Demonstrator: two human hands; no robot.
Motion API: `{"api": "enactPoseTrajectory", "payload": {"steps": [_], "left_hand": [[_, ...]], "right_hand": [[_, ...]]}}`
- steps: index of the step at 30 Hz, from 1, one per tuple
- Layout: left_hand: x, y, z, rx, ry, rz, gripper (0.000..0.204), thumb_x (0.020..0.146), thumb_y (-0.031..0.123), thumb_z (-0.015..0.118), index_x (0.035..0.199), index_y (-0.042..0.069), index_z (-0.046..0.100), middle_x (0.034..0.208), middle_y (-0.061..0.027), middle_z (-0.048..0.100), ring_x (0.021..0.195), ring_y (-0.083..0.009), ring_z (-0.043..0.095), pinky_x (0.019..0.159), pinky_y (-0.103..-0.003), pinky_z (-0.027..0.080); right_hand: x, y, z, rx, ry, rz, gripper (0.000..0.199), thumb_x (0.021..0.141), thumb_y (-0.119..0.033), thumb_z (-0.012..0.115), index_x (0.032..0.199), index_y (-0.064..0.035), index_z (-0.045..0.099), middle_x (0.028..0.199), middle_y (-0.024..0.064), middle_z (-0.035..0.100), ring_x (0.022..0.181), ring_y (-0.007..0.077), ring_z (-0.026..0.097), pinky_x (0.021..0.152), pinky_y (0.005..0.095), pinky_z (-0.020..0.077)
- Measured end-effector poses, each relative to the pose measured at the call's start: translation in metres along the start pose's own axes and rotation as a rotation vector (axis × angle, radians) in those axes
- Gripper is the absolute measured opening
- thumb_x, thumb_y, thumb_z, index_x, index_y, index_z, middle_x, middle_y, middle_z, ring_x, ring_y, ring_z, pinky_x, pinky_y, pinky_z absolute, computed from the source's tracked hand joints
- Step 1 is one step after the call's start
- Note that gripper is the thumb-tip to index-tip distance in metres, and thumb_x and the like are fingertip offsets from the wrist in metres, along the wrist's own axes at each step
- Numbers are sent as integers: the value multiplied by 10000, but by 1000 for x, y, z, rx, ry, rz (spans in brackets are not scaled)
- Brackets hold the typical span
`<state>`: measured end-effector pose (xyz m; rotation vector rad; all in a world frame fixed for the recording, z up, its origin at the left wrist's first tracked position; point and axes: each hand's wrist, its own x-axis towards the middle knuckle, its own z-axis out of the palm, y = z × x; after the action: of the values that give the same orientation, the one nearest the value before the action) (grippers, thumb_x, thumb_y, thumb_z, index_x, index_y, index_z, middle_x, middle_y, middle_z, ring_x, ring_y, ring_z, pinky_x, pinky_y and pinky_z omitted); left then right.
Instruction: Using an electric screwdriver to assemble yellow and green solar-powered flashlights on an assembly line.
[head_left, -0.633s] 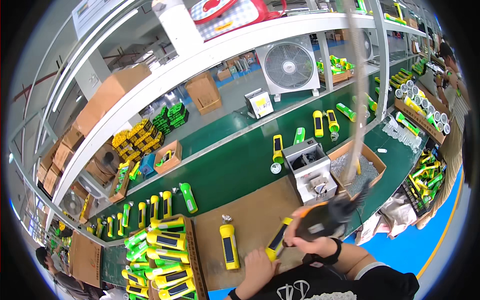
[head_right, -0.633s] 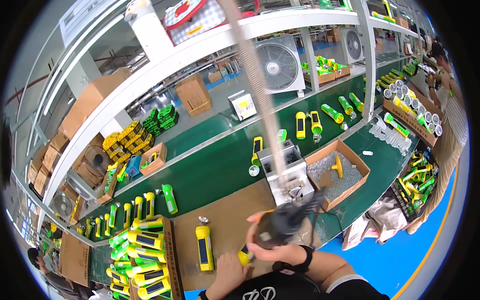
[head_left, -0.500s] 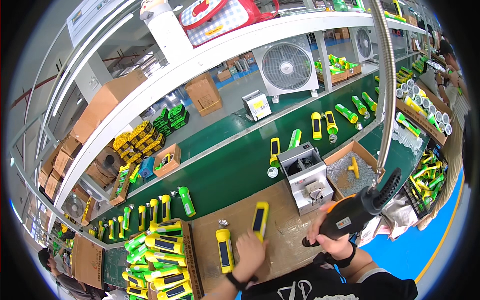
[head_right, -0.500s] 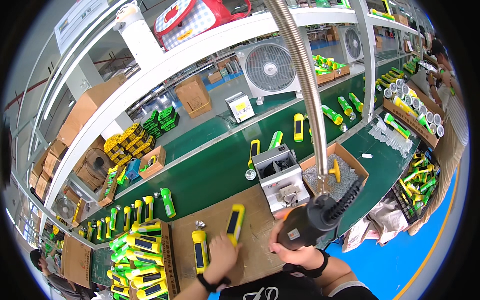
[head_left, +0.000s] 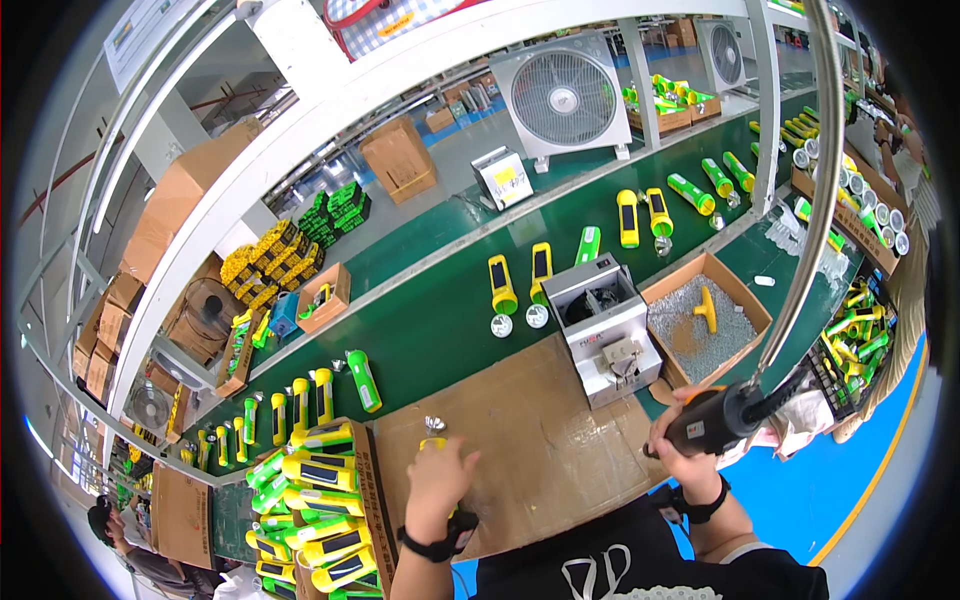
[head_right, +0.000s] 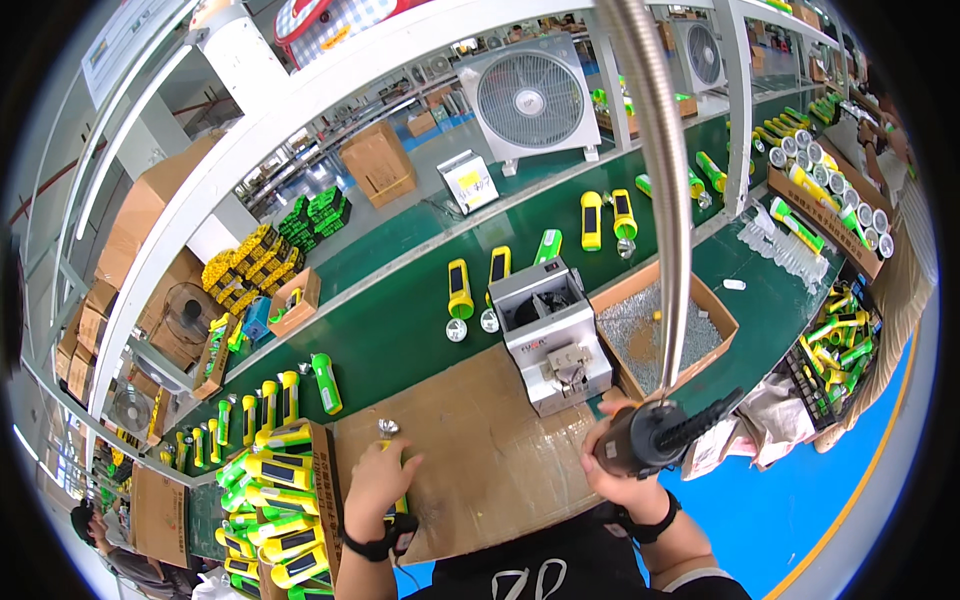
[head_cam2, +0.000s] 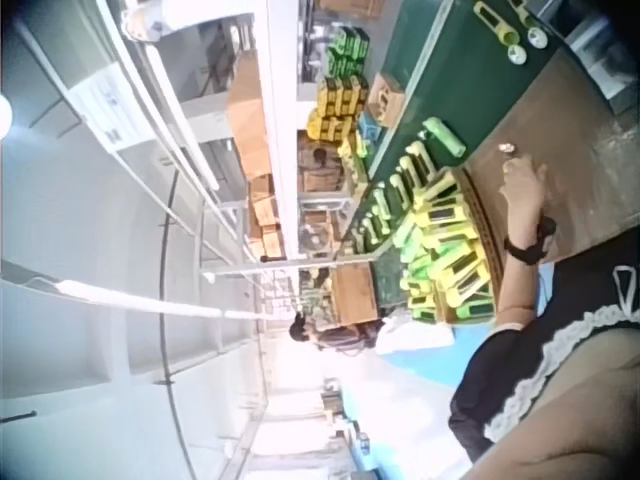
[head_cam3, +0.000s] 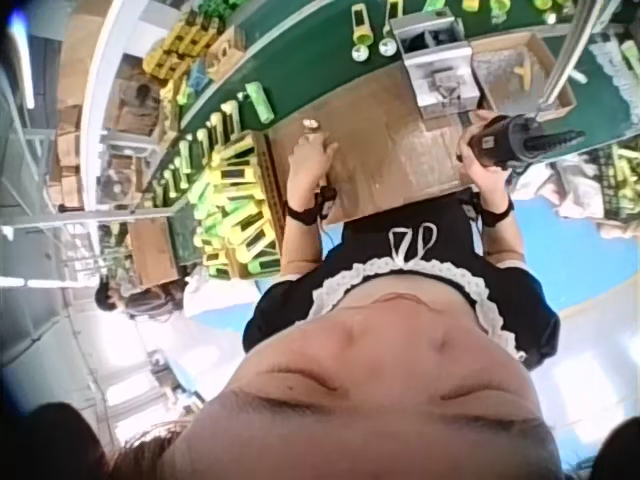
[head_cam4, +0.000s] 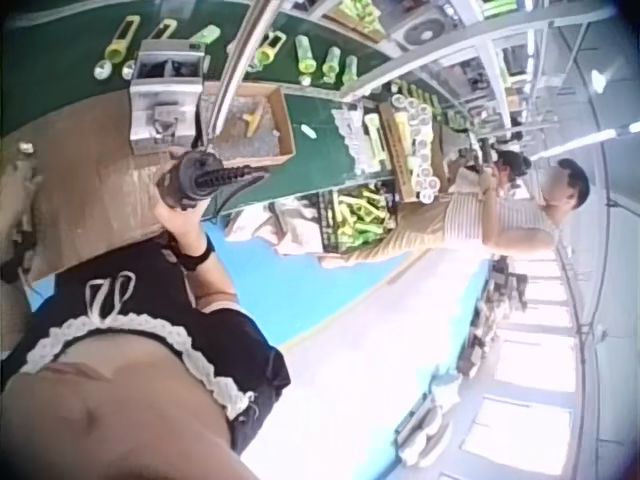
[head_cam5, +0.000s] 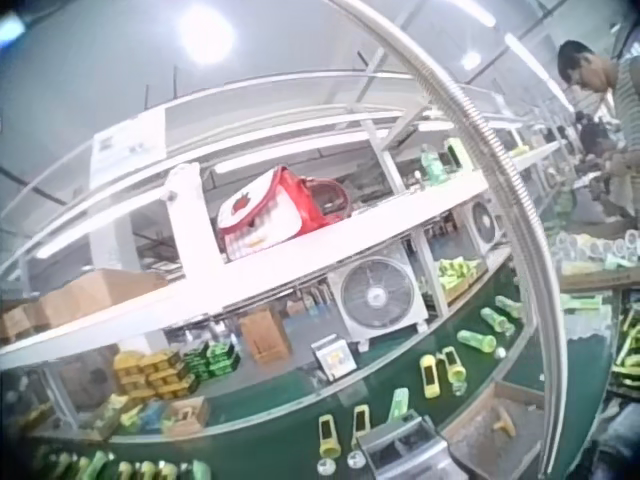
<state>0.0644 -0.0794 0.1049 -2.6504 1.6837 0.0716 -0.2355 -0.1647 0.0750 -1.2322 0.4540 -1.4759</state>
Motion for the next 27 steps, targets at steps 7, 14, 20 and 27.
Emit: {"api": "enactPoseTrajectory", "payload": {"steps": [7, 14, 20, 27], "left_hand": [[-68, -45, 39, -292, -144, -24, 371, 869, 145, 451, 1236, 182, 487, 801, -265, 574, 746, -415, 592, 679, -486, 469], [-88, -16, 48, -451, -172, 185, 501, 732, 170, 670, 1210, 159, 520, 662, -125, 609, 616, -297, 618, 541, -386, 471], [-67, 19, 67, -258, 222, 344, 467, 606, 396, 773, 922, 72, 656, 749, -125, 570, 743, -301, 560, 670, -399, 439], [-54, 36, 73, -346, 300, 327, 491, 596, 342, 785, 943, 37, 618, 922, -126, 542, 897, -303, 509, 749, -395, 404]], "right_hand": [[57, 14, 4, -98, 48, -321, 634, 800, -120, 658, 1284, -11, 263, 754, 74, 521, 600, 161, 525, 590, 309, 455], [103, 21, 16, -41, 103, -419, 556, 762, -49, 668, 1235, 25, 386, 731, 44, 568, 623, 104, 554, 596, 239, 451], [104, 24, 25, -224, 9, -163, 572, 723, -32, 644, 1261, -2, 453, 742, -18, 562, 643, 46, 519, 616, 217, 441], [108, 16, 40, -149, -110, -35, 395, 729, 24, 588, 1114, 14, 503, 629, 23, 531, 499, 99, 525, 479, 246, 429]]}}
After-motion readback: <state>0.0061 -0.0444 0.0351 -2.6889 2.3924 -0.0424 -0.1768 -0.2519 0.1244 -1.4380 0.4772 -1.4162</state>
